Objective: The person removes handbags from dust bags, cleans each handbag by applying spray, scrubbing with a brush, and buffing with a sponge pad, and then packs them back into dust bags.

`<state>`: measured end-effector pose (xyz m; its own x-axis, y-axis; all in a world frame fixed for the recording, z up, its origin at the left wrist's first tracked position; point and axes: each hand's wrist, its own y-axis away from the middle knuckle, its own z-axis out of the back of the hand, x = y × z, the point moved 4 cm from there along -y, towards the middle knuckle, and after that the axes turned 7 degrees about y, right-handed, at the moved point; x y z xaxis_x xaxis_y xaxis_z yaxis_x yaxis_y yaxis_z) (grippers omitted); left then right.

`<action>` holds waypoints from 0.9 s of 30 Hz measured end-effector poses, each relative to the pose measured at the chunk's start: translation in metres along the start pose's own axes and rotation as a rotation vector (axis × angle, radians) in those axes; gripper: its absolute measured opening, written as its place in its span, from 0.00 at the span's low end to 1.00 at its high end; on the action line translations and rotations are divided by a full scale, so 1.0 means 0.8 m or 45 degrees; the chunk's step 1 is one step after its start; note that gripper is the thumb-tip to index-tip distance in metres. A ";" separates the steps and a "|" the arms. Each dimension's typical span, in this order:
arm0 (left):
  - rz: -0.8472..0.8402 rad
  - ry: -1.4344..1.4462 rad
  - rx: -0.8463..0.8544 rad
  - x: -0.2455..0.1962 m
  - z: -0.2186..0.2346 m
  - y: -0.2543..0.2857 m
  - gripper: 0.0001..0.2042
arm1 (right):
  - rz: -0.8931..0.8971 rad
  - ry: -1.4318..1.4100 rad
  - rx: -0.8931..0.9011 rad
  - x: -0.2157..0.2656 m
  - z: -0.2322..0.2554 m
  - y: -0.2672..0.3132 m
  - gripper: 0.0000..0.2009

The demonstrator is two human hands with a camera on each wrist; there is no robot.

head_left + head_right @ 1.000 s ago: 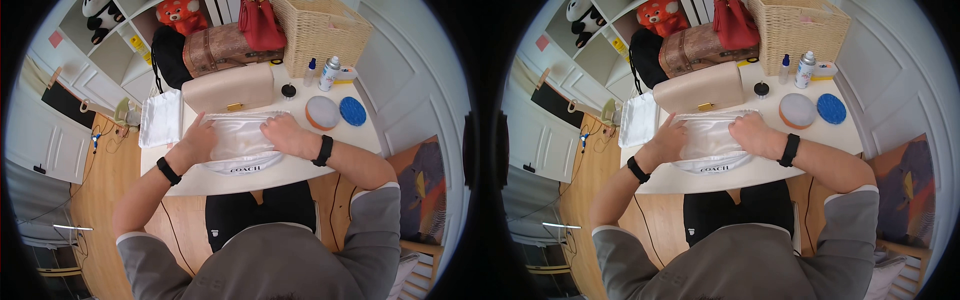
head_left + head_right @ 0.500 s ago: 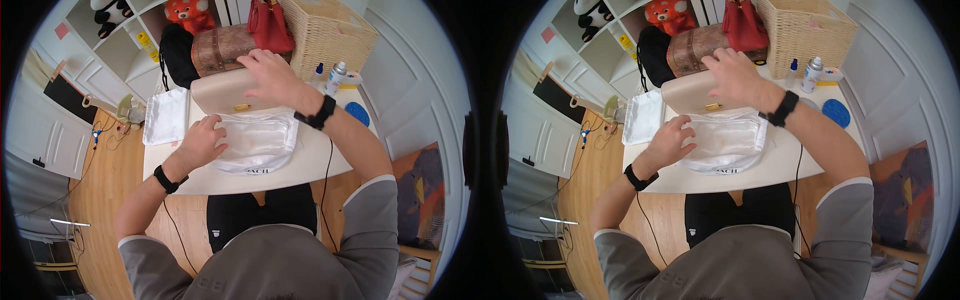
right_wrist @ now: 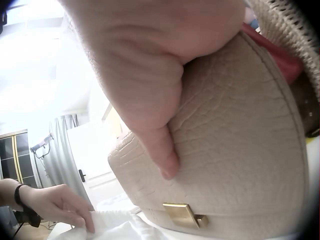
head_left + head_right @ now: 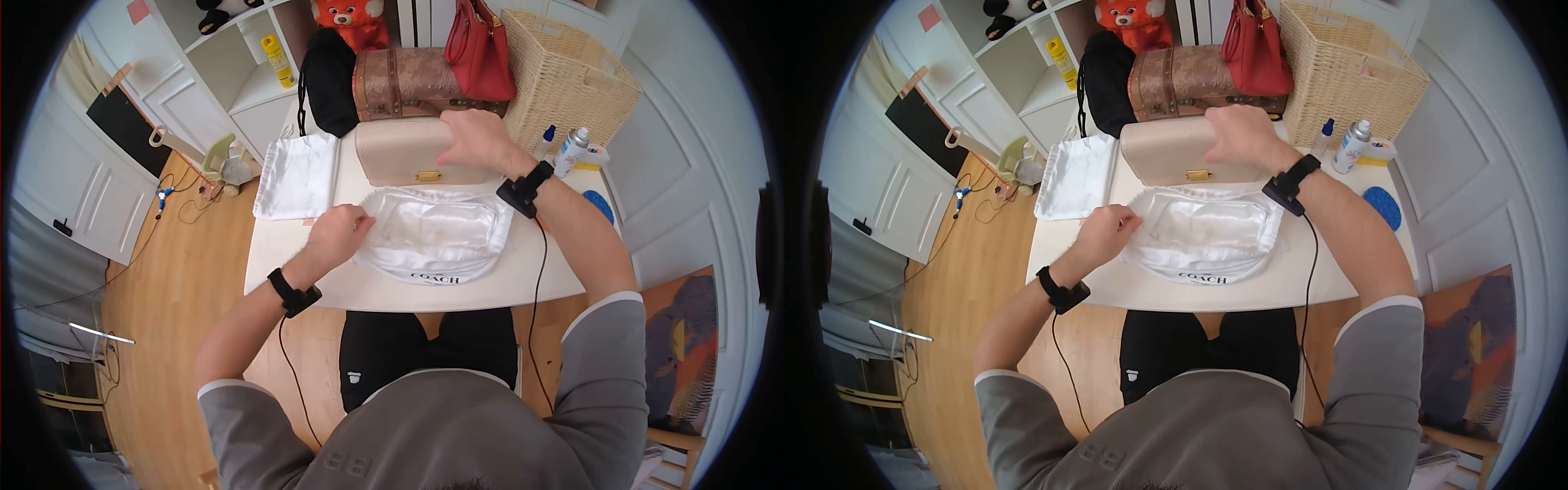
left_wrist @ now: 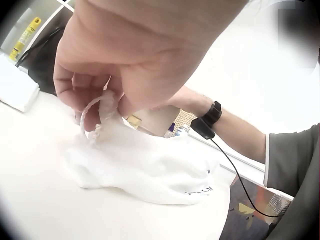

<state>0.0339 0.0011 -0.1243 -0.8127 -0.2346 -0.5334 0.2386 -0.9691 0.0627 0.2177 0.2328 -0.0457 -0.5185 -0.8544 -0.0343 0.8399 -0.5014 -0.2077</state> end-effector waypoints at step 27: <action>-0.114 0.295 -0.184 0.005 0.025 -0.001 0.11 | -0.224 -0.709 -0.188 0.030 0.020 0.161 0.28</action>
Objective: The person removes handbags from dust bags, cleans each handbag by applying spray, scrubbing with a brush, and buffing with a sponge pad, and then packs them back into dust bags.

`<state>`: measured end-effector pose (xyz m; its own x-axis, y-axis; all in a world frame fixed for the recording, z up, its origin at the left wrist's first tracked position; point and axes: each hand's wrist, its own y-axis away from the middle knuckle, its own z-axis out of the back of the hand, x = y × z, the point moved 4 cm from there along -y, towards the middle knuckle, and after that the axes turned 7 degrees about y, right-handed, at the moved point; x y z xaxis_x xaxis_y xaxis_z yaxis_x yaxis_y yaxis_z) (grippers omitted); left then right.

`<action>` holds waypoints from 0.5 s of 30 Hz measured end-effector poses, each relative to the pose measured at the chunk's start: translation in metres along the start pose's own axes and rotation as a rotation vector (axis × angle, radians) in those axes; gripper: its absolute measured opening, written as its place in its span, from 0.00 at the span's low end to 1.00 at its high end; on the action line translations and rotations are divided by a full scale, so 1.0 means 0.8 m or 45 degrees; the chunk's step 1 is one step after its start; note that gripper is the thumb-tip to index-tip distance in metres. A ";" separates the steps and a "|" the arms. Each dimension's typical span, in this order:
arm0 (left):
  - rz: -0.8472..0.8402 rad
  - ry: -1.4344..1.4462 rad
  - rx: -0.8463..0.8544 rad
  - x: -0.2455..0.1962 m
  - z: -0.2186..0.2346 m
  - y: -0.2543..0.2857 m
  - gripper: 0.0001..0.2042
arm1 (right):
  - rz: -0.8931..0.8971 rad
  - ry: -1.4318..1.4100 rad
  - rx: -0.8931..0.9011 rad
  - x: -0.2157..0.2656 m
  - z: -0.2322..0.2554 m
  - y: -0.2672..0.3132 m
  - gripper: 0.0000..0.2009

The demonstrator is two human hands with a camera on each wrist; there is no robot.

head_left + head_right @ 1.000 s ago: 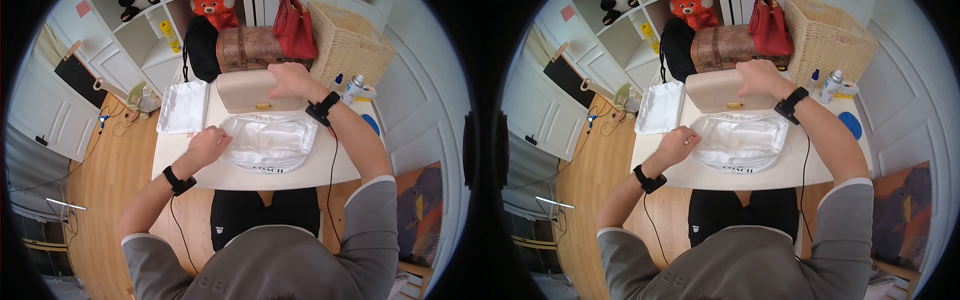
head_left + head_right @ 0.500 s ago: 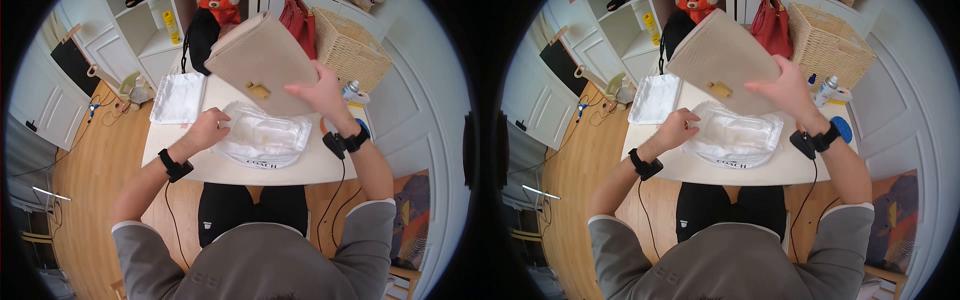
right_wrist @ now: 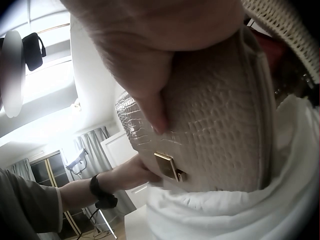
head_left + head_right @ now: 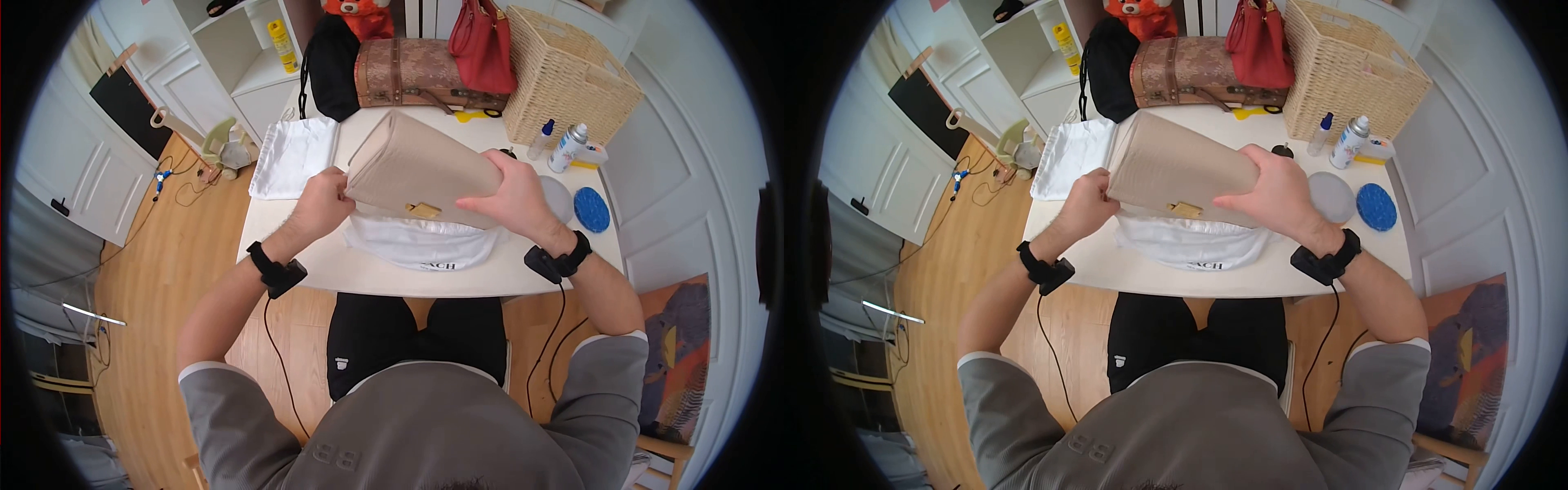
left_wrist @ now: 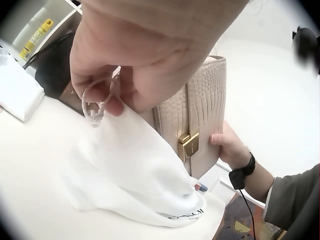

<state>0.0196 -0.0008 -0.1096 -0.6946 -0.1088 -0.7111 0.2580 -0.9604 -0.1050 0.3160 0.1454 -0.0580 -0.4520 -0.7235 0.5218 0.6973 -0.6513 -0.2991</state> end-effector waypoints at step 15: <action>-0.146 0.492 0.046 -0.081 0.066 0.012 0.36 | 0.207 0.219 0.087 0.037 0.004 -0.003 0.25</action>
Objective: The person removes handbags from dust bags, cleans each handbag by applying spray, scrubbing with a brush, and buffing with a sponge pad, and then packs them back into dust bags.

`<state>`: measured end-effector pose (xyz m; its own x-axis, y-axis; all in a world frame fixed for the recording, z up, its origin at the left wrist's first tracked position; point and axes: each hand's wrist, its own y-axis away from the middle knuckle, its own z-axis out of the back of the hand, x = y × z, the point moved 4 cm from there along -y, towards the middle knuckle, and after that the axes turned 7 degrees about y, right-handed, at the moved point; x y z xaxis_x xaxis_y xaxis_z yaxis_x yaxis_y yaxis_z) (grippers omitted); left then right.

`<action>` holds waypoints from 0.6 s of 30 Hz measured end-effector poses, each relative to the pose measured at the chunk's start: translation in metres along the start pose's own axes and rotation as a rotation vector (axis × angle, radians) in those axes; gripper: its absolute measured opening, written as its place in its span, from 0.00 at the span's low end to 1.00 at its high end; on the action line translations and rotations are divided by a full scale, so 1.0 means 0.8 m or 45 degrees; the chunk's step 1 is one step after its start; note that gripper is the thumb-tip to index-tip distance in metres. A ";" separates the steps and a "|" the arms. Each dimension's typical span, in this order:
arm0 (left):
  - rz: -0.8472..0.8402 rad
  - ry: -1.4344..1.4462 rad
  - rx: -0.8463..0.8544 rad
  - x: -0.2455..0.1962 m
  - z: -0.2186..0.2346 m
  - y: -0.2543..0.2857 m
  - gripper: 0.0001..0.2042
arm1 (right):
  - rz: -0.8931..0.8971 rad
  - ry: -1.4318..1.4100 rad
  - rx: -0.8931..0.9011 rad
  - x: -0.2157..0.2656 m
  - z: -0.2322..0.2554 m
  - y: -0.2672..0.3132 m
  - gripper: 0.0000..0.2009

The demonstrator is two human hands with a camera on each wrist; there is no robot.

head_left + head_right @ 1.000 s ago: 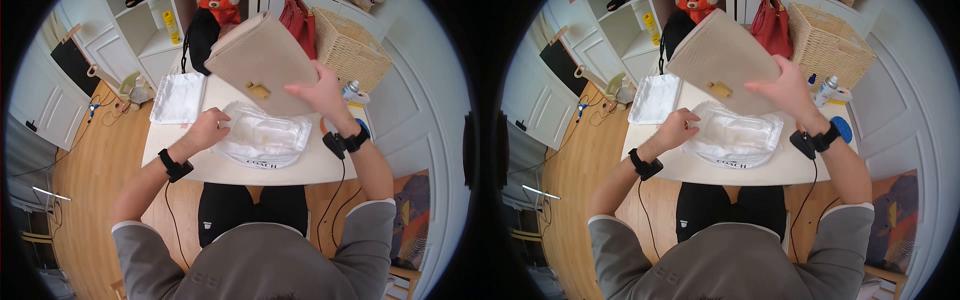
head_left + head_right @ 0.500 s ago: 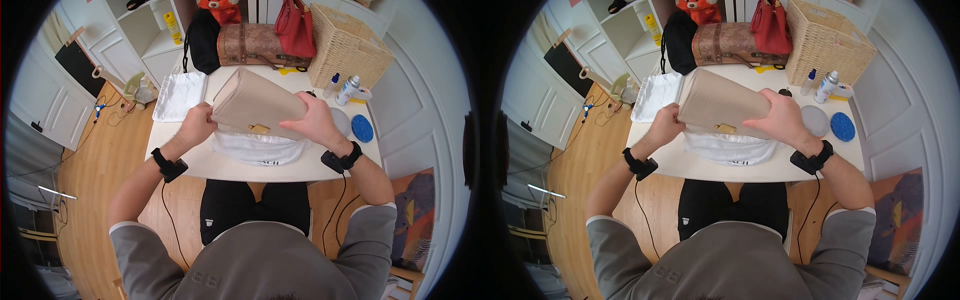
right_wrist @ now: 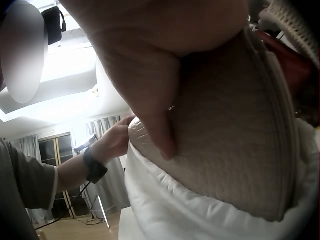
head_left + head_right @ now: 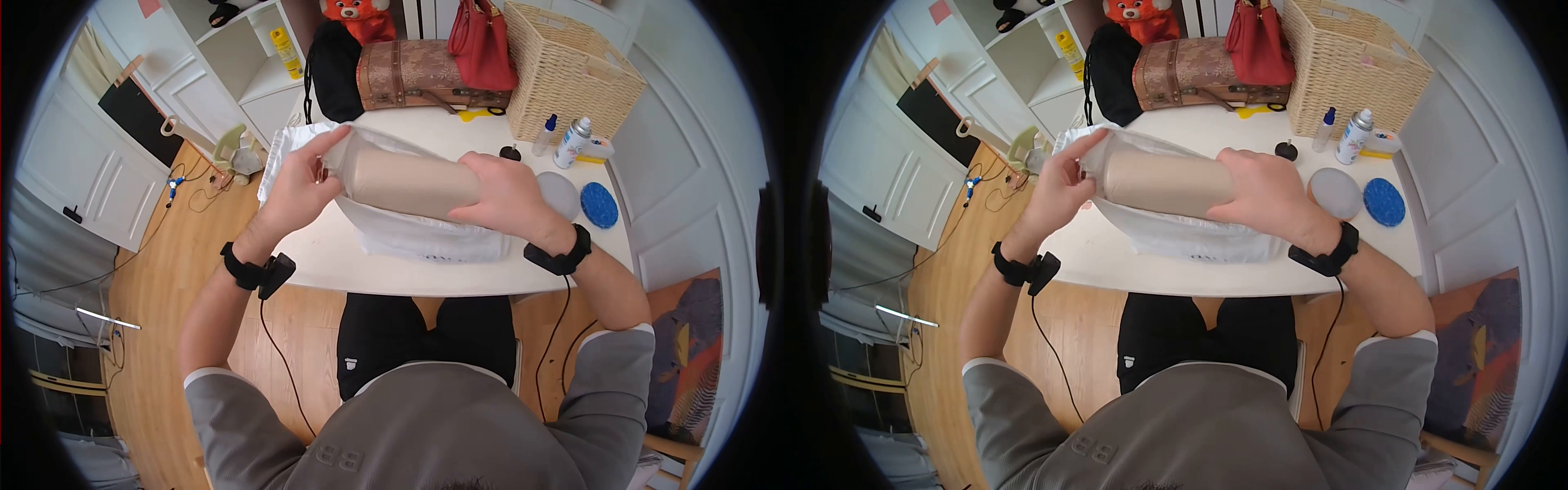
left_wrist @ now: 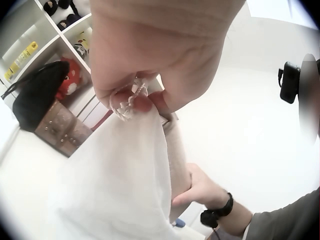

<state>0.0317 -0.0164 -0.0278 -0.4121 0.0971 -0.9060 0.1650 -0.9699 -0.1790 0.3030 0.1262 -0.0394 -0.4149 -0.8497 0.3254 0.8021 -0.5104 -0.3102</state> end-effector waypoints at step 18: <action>0.183 0.114 -0.048 -0.022 0.007 -0.010 0.32 | -0.004 0.316 0.304 0.003 -0.005 -0.031 0.25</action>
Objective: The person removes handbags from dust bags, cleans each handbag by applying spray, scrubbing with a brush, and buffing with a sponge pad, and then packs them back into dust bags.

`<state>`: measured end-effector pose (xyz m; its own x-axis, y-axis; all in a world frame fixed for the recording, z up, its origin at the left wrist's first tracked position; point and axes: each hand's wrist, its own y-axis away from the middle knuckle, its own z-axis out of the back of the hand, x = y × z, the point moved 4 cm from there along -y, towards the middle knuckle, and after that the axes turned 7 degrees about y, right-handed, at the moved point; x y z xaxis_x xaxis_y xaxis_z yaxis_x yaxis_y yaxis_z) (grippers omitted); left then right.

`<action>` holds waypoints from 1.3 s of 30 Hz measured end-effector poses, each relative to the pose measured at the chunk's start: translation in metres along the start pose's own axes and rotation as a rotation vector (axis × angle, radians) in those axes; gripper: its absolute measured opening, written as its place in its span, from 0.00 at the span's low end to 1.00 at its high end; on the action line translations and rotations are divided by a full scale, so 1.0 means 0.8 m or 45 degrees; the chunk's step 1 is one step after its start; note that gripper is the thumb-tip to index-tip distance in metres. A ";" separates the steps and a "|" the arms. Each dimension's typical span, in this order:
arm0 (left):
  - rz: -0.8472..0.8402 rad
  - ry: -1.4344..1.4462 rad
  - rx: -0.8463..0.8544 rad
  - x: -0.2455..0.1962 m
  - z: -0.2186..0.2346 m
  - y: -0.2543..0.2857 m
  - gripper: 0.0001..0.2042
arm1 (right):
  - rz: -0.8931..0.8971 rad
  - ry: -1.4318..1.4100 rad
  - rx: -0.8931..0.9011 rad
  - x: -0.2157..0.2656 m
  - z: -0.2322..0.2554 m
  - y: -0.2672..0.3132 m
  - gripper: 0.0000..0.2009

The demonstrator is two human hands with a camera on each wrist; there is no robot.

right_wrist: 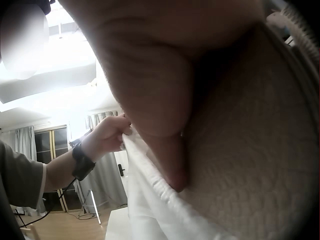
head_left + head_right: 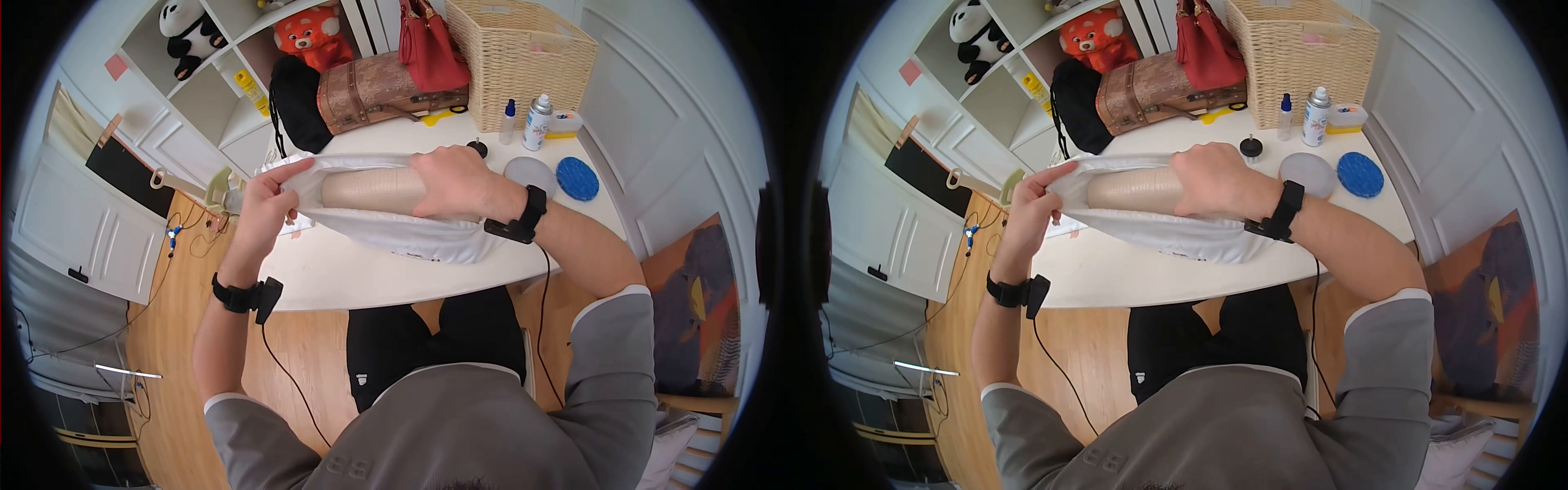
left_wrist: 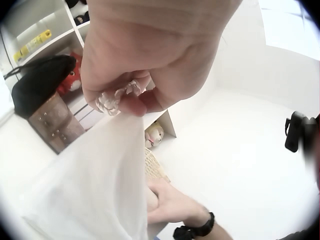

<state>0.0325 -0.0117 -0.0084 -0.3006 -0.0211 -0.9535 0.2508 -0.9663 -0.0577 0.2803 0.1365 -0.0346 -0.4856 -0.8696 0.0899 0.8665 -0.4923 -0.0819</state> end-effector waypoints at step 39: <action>-0.708 -1.007 0.374 -0.033 -0.018 -0.017 0.06 | 0.393 0.256 -0.205 -0.061 0.026 0.158 0.05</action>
<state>0.0501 0.0060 0.0133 -0.8563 0.3906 -0.3379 -0.3152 -0.9135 -0.2572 0.4158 0.1171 -0.0290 -0.2317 -0.9598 -0.1582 0.9539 -0.1923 -0.2303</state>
